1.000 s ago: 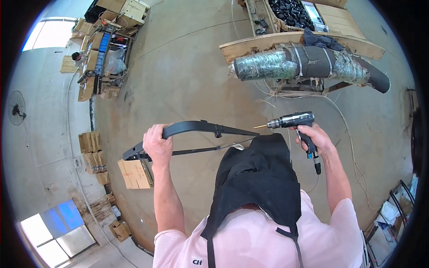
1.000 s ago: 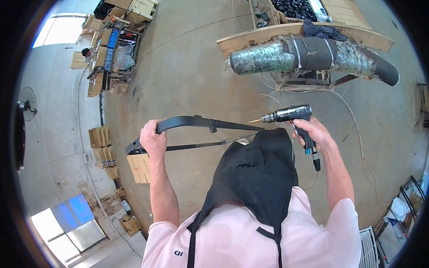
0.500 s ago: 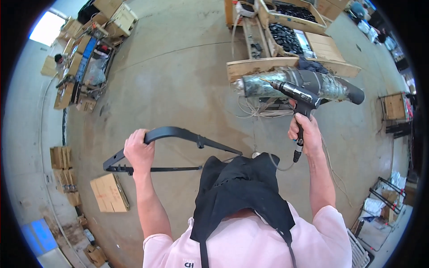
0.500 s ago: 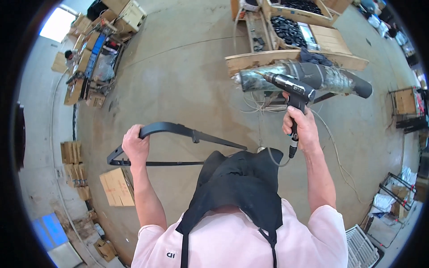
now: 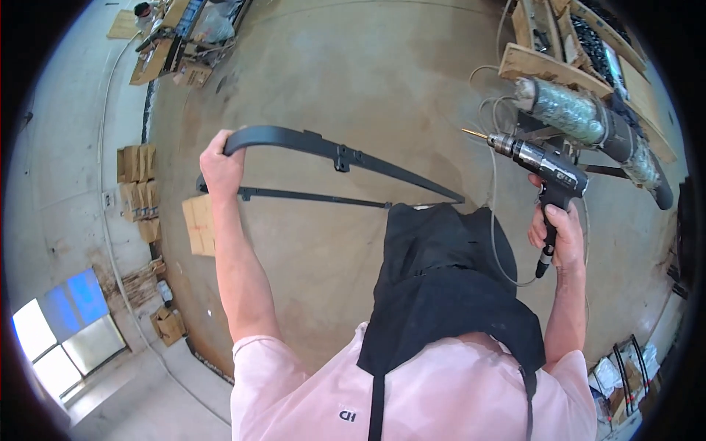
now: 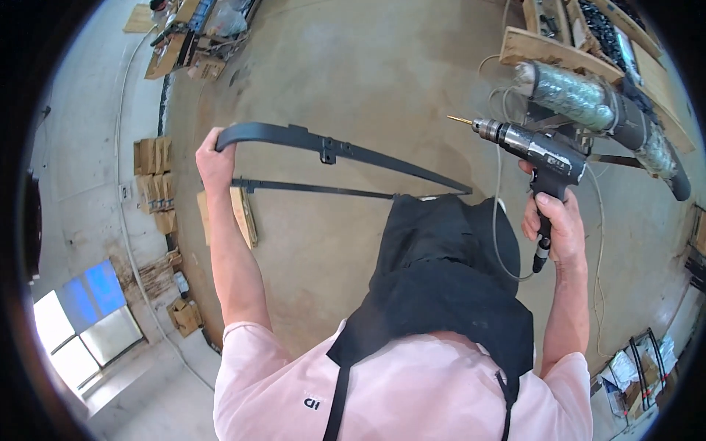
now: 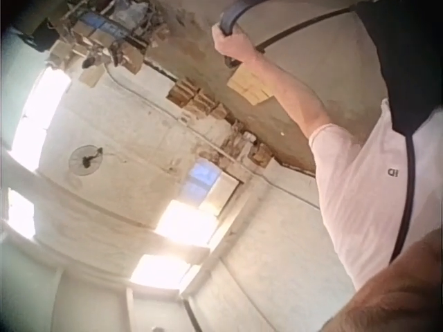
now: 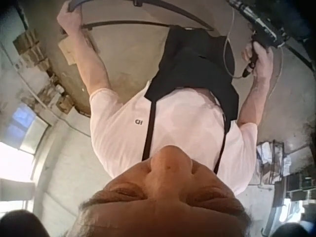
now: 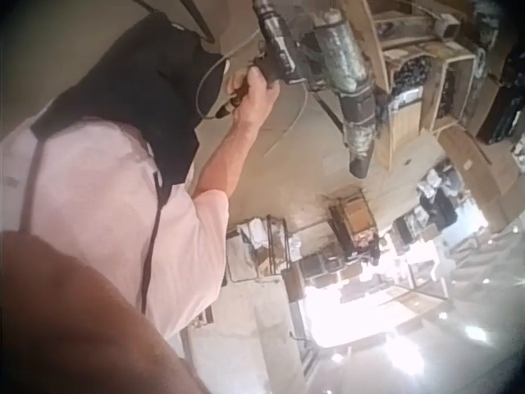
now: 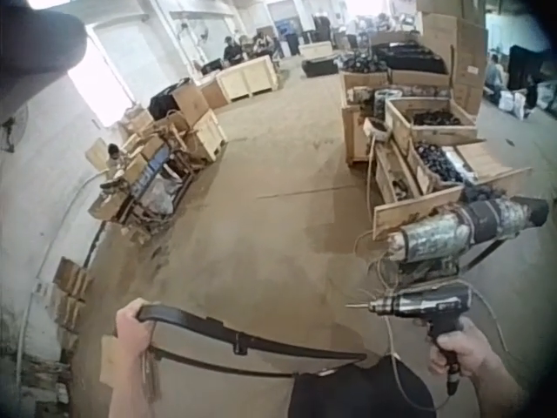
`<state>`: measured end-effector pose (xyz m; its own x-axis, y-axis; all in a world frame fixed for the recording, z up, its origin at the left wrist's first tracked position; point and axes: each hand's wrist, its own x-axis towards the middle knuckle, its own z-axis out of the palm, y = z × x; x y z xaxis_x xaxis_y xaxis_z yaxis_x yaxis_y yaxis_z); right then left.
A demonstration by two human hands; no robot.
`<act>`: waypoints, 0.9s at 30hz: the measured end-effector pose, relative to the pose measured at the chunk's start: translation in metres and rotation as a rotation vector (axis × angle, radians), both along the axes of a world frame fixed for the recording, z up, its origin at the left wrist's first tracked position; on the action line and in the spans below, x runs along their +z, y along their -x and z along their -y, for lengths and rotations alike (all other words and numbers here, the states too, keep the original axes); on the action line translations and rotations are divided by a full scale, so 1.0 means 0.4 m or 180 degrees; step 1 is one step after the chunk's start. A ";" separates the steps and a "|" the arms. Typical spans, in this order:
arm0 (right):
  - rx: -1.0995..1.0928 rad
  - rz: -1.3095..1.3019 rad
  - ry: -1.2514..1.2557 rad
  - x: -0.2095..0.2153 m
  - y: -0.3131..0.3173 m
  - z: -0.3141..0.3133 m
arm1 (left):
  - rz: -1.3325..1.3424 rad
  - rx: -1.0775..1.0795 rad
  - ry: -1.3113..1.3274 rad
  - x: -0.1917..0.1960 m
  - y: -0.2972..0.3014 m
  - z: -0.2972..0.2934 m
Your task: Assembling metal furniture frames by attaching plastic caps and components using a power drill and hands.
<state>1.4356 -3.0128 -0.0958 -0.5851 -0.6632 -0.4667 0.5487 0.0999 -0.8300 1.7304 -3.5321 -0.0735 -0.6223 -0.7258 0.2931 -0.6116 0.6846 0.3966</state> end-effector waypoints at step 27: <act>0.0308 -0.0222 -0.0138 -0.005 -0.008 0.037 | -0.0267 -0.0298 0.0330 -0.022 0.106 0.011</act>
